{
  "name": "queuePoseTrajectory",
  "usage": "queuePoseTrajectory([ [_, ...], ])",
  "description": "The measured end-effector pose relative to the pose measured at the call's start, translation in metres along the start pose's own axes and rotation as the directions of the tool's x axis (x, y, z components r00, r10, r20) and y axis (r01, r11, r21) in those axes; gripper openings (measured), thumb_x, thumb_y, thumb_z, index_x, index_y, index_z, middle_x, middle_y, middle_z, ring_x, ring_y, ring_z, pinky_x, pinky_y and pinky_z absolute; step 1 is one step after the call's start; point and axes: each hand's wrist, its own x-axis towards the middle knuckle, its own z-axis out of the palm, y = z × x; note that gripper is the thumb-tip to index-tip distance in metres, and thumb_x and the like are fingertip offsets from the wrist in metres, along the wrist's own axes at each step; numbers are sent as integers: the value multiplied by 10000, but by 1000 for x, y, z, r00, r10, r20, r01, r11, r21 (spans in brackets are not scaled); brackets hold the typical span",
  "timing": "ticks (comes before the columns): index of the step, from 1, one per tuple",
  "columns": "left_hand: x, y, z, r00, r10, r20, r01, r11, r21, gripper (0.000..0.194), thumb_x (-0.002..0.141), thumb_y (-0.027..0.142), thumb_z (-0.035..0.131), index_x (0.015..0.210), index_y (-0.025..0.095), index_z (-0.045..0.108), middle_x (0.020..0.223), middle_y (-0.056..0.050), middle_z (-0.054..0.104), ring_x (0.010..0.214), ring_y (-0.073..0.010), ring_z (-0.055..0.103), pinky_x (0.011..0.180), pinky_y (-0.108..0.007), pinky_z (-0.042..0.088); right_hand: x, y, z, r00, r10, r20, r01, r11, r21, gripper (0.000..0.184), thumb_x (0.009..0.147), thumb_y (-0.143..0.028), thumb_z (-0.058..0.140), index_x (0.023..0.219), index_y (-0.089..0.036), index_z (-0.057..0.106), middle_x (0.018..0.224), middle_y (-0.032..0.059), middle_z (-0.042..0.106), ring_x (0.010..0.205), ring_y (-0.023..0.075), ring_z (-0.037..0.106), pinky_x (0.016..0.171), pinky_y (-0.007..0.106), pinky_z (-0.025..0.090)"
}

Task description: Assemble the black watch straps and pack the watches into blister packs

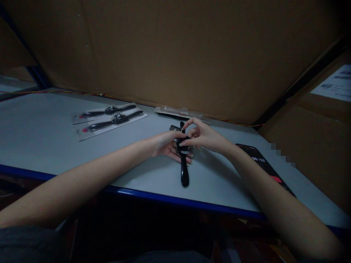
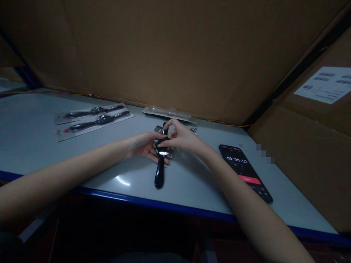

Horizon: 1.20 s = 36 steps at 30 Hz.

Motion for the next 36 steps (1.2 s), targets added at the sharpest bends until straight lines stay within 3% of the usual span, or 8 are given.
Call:
queuePoseTrajectory([
  [8, -6, -2, 2, 998, 28, 59, -34, 994, 106, 275, 775, 289, 600, 961, 89, 578, 819, -120, 718, 743, -237, 704, 846, -457, 485, -7, -1, -6, 982, 22, 187, -10, 998, -66, 657, 593, -338, 799, 1088, -220, 382, 581, -115, 452, 521, 89, 480, 488, 219, 361],
  [14, -10, -1, 3, 992, 114, 60, -120, 987, 111, 268, 762, 244, 648, 970, 112, 543, 853, -139, 714, 733, -242, 707, 760, -436, 512, -5, -5, -4, 989, -132, 72, 144, 973, -180, 636, 610, -387, 790, 1102, -219, 423, 591, -102, 415, 527, 90, 433, 476, 225, 302],
  [17, -8, 1, -3, 991, 128, -31, -125, 989, 85, 200, 786, 195, 617, 938, 94, 538, 837, -158, 709, 711, -232, 705, 755, -416, 520, -2, 2, -19, 979, -177, -95, 158, 970, -183, 478, 710, -452, 698, 1056, -214, 470, 591, -84, 439, 517, 92, 443, 486, 229, 316],
  [20, -5, 5, -10, 979, 107, -176, -97, 993, 65, 155, 835, 166, 553, 951, 65, 532, 822, -170, 704, 688, -225, 703, 761, -402, 524, 4, 23, -40, 933, -129, -336, 1, 935, -355, 326, 807, -486, 566, 968, -205, 531, 608, -35, 520, 548, 122, 510, 516, 249, 356],
  [23, -3, 8, -18, 947, 143, -289, -129, 989, 68, 218, 855, 157, 535, 1036, 38, 516, 811, -164, 702, 672, -220, 701, 736, -378, 529, 8, 53, -59, 889, -74, -451, -278, 696, -662, 175, 783, -367, 590, 843, -204, 608, 720, 34, 610, 671, 176, 570, 602, 288, 390],
  [26, -1, 9, -25, 920, 190, -341, -176, 982, 73, 301, 859, 167, 544, 1116, 15, 496, 797, -162, 702, 665, -220, 698, 710, -368, 530, 10, 76, -70, 883, 20, -469, -406, 535, -741, 149, 758, -327, 609, 828, -200, 639, 852, 84, 648, 796, 226, 600, 664, 312, 413],
  [31, 0, 8, -26, 915, 198, -350, -193, 980, 50, 376, 862, 178, 554, 1175, -16, 480, 794, -178, 699, 647, -226, 695, 706, -382, 527, 10, 91, -78, 817, 2, -576, -497, 509, -703, 290, 830, -297, 511, 1075, -181, 611, 998, 143, 652, 916, 272, 610, 714, 342, 431],
  [36, -1, 7, -23, 923, 200, -329, -190, 980, 62, 404, 870, 184, 547, 1215, -8, 461, 800, -175, 701, 645, -226, 695, 728, -403, 522, 10, 97, -83, 822, 23, -568, -504, 491, -710, 288, 813, -285, 552, 1064, -184, 650, 1018, 147, 654, 932, 277, 616, 737, 346, 430],
])
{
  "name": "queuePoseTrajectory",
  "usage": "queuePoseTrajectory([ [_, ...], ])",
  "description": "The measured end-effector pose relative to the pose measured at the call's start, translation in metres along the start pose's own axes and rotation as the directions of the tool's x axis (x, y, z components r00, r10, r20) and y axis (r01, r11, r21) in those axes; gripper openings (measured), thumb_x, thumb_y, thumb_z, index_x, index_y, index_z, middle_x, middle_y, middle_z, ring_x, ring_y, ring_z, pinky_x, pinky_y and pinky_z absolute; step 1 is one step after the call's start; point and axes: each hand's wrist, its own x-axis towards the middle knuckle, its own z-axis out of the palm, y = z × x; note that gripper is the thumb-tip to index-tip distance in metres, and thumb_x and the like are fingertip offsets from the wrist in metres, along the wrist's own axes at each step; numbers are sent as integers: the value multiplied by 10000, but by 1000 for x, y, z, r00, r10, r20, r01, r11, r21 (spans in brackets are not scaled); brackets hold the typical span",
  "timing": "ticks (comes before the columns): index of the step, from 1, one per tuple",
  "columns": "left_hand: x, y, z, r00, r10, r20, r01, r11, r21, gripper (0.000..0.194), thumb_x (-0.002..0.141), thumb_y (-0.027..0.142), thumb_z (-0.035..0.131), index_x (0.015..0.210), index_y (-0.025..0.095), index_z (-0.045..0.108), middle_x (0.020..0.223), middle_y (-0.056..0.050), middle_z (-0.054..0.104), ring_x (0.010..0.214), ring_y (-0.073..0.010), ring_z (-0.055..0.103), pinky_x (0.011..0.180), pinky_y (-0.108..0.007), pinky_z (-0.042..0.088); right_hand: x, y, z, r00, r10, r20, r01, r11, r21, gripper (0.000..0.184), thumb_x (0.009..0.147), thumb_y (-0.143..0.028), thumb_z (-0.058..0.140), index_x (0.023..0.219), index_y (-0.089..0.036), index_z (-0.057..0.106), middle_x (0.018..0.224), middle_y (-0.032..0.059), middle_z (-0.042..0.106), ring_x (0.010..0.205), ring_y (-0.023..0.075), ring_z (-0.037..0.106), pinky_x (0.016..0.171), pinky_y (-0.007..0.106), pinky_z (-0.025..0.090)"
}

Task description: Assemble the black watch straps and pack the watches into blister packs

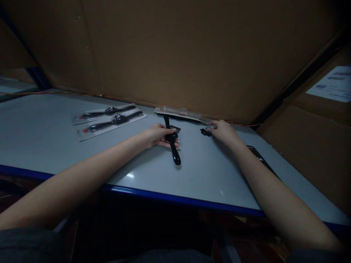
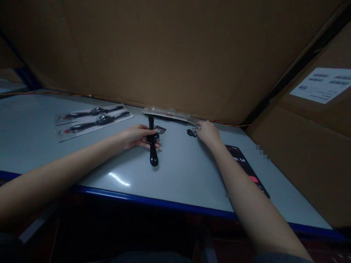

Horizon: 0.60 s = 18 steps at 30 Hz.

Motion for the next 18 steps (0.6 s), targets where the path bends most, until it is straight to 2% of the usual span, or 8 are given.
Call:
queuePoseTrajectory([
  [4, 0, 1, 0, 1000, -5, 5, 5, 1000, -9, 415, 865, 174, 551, 1222, -11, 446, 819, -185, 700, 656, -234, 698, 732, -409, 522, 0, -1, 1, 1000, 15, -2, -15, 1000, 15, 288, 753, -267, 631, 1029, -185, 629, 924, 106, 676, 860, 260, 623, 685, 321, 423],
  [9, -1, 1, -1, 1000, -1, 16, 0, 1000, 8, 402, 864, 176, 552, 1214, 8, 450, 825, -172, 702, 674, -228, 699, 745, -398, 525, -1, -5, 0, 1000, -14, -20, 15, 999, 49, 259, 737, -192, 626, 993, -192, 586, 883, 86, 668, 811, 229, 619, 653, 294, 412],
  [13, -1, 0, -1, 1000, 5, 19, -5, 1000, 4, 419, 851, 172, 564, 1222, 20, 441, 817, -164, 700, 673, -227, 698, 745, -402, 528, -2, -4, 0, 997, -67, -35, 68, 997, 44, 258, 751, -194, 603, 1008, -214, 581, 886, 74, 650, 800, 220, 612, 655, 292, 411],
  [18, 0, 0, -2, 999, 6, 50, -6, 1000, -10, 442, 824, 184, 593, 1212, 27, 450, 797, -150, 697, 689, -231, 697, 763, -415, 527, -2, -4, 1, 998, -62, -4, 62, 998, -20, 132, 796, -244, 570, 893, -195, 646, 908, 98, 635, 842, 231, 603, 678, 310, 421],
])
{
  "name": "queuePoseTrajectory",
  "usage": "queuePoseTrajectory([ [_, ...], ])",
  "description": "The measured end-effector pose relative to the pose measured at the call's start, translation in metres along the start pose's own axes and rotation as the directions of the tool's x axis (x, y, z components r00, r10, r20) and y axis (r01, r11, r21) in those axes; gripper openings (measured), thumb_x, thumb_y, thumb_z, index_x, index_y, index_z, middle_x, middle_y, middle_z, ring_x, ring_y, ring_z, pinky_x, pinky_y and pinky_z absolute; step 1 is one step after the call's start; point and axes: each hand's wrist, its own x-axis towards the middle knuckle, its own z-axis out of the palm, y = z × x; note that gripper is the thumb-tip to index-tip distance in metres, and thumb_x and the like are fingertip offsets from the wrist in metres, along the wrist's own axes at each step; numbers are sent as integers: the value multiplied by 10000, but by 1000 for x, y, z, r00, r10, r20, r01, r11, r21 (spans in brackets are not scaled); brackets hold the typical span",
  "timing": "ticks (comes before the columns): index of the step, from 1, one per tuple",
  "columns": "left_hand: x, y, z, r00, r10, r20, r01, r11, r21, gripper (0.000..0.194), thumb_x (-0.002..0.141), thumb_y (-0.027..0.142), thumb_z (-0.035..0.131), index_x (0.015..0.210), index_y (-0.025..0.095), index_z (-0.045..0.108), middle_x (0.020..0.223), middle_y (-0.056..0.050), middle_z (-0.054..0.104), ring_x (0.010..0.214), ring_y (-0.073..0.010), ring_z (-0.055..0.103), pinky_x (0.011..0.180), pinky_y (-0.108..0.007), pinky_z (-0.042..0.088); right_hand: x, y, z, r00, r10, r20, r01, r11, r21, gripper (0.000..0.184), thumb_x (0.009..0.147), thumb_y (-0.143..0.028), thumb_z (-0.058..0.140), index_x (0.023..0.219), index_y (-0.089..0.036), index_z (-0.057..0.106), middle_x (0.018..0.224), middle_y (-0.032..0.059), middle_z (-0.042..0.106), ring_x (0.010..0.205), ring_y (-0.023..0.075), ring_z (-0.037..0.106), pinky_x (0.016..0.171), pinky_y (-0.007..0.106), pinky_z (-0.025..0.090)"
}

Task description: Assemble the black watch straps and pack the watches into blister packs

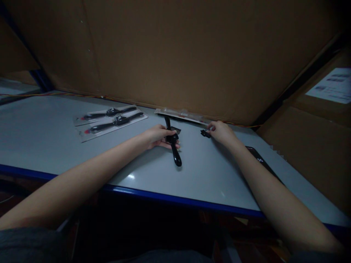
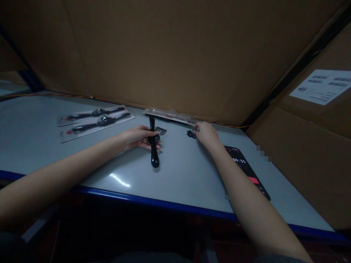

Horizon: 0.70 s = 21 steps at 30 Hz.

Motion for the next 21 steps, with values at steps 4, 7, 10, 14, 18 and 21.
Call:
queuePoseTrajectory([
  [4, 1, 0, 0, 1000, 0, 5, 0, 1000, -17, 378, 822, 219, 594, 1135, 34, 490, 825, -168, 696, 709, -242, 697, 772, -425, 525, -4, -6, -3, 1000, -1, 12, 2, 998, -61, 146, 811, -205, 532, 882, -157, 650, 951, 144, 620, 894, 261, 592, 710, 338, 436],
  [7, 1, 0, 2, 999, -21, 33, 23, 998, -50, 296, 797, 206, 600, 1038, 52, 525, 815, -164, 697, 730, -244, 696, 772, -417, 526, -9, -13, -6, 999, -33, 1, 33, 991, -132, 233, 849, -167, 434, 932, -124, 648, 1011, 196, 595, 953, 295, 578, 740, 368, 439],
  [10, -1, 1, 5, 998, -40, 52, 43, 998, -48, 198, 771, 132, 578, 949, 58, 535, 805, -161, 695, 736, -241, 696, 789, -419, 519, -12, -20, -8, 1000, -29, -5, 28, 984, -175, 277, 854, -138, 396, 977, -104, 642, 1028, 211, 592, 951, 299, 585, 736, 370, 438],
  [14, -6, 3, 9, 997, -48, 52, 49, 999, -19, 144, 746, 62, 558, 887, 50, 531, 822, -171, 686, 727, -243, 699, 829, -443, 499, -12, -23, -10, 1000, -20, 12, 22, 980, -196, 272, 792, -67, 433, 923, -121, 665, 959, 184, 636, 891, 271, 610, 712, 342, 433],
  [18, -8, 3, 9, 995, -35, 92, 37, 999, -25, 248, 703, 17, 582, 939, 42, 513, 856, -185, 678, 726, -254, 702, 824, -465, 494, -9, -18, -12, 997, -31, 77, 45, 982, -186, 210, 729, -70, 512, 804, -171, 680, 895, 148, 670, 845, 269, 625, 663, 330, 433],
  [21, -10, 3, 9, 996, -36, 80, 37, 999, -15, 378, 690, 7, 596, 1045, 42, 468, 855, -177, 682, 724, -256, 703, 814, -467, 499, -10, -15, -13, 996, -26, 80, 38, 986, -160, 126, 741, -141, 562, 791, -179, 671, 868, 143, 678, 828, 275, 631, 647, 334, 433],
])
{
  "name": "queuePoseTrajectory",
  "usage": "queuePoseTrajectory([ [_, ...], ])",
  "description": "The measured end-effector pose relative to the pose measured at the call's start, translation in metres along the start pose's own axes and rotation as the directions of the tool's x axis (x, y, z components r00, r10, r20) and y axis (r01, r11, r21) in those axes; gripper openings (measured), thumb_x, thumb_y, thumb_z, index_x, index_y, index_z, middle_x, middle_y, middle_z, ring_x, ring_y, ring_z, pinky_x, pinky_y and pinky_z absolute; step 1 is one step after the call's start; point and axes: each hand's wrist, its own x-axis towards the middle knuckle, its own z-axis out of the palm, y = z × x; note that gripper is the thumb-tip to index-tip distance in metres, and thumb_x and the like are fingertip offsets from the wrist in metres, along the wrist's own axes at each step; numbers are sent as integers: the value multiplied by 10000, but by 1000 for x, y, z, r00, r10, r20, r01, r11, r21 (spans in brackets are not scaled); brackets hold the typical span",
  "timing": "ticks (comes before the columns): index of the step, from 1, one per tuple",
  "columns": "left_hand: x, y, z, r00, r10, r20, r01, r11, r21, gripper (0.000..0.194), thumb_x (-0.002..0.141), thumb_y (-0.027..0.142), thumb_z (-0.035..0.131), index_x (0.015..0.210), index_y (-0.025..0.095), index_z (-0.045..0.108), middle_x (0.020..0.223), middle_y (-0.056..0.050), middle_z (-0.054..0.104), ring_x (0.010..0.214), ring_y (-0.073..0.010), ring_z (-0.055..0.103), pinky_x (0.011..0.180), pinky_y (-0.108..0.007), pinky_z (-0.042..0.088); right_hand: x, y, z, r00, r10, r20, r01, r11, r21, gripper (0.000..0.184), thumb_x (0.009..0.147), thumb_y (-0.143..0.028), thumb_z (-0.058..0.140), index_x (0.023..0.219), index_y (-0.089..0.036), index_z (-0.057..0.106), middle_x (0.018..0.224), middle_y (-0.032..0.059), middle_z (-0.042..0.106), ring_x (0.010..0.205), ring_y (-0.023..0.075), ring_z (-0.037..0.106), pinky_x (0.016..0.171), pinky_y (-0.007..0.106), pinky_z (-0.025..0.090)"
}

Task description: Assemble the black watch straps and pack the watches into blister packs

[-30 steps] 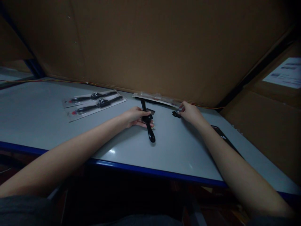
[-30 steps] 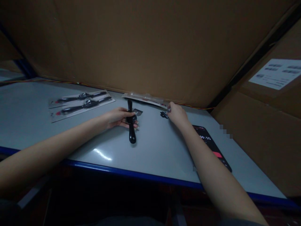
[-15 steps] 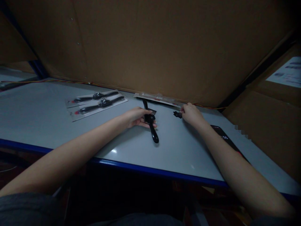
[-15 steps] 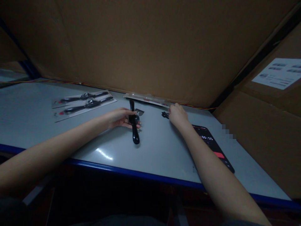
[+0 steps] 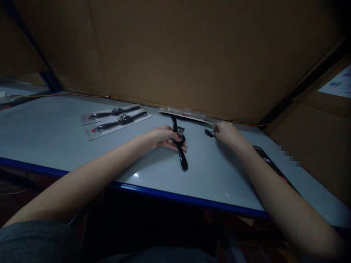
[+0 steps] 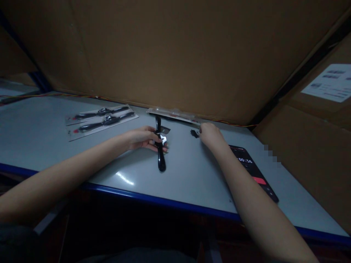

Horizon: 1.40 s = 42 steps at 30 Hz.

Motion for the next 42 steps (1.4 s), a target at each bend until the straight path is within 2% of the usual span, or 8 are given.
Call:
queuePoseTrajectory([
  [10, -3, 0, 4, 1000, -21, 0, 21, 1000, 16, 405, 721, 47, 569, 1109, 29, 453, 818, -168, 693, 711, -264, 703, 834, -482, 493, -3, -8, -6, 999, 33, -39, -29, 994, 104, 125, 714, -279, 576, 684, -179, 645, 815, 185, 664, 786, 320, 636, 629, 378, 438],
  [19, 3, -6, -1, 999, 31, 32, -31, 999, 17, 402, 709, 72, 585, 1085, 47, 445, 804, -161, 695, 715, -256, 703, 793, -472, 510, -7, -13, -13, 995, 72, -63, -66, 994, 90, 102, 685, -200, 579, 761, -187, 646, 791, 152, 683, 800, 296, 639, 619, 341, 431],
  [23, 4, -6, 0, 1000, 23, 11, -23, 1000, 6, 438, 704, 58, 576, 1116, 27, 433, 805, -165, 690, 705, -265, 704, 799, -488, 508, -7, -12, -26, 983, 79, -164, -38, 970, 240, 87, 676, -165, 579, 736, -199, 631, 760, 110, 677, 774, 273, 636, 635, 344, 440],
  [25, 4, -5, 2, 1000, 9, -11, -9, 1000, 2, 437, 712, 43, 551, 1130, 20, 423, 798, -161, 690, 694, -265, 705, 806, -492, 508, -11, -18, -36, 981, 38, -192, 57, 884, 463, 63, 681, -210, 618, 741, -196, 630, 743, 79, 672, 727, 239, 634, 633, 338, 457],
  [27, 2, -4, 5, 1000, 4, -23, -4, 1000, 8, 395, 728, 31, 525, 1112, 18, 435, 787, -154, 689, 683, -258, 705, 812, -482, 511, -17, -28, -47, 987, -69, -149, 155, 691, 706, 126, 693, -286, 652, 774, -190, 650, 725, 55, 666, 676, 200, 626, 612, 322, 475],
  [30, 0, -2, 9, 999, 7, -33, -6, 1000, 26, 289, 746, 20, 498, 1034, 24, 477, 771, -145, 687, 669, -244, 704, 818, -463, 518, -28, -48, -60, 957, -281, -68, 199, 473, 858, 237, 712, -369, 666, 857, -184, 700, 736, 50, 665, 659, 175, 612, 584, 312, 489],
  [38, -1, -4, 9, 999, 34, -14, -33, 999, 10, 240, 716, 0, 501, 948, 63, 508, 740, -129, 685, 637, -236, 701, 802, -461, 529, -46, -75, -64, 877, -433, -207, 445, 570, 690, 272, 779, -213, 616, 1046, -209, 668, 786, 37, 647, 699, 158, 598, 617, 292, 465],
  [42, -2, -4, 9, 999, 27, -26, -27, 1000, 17, 245, 713, 12, 520, 951, 66, 511, 722, -114, 687, 629, -227, 698, 791, -447, 538, -49, -79, -63, 842, -471, -262, 521, 586, 621, 162, 795, -185, 598, 934, -201, 678, 782, 34, 645, 713, 155, 593, 634, 280, 450],
])
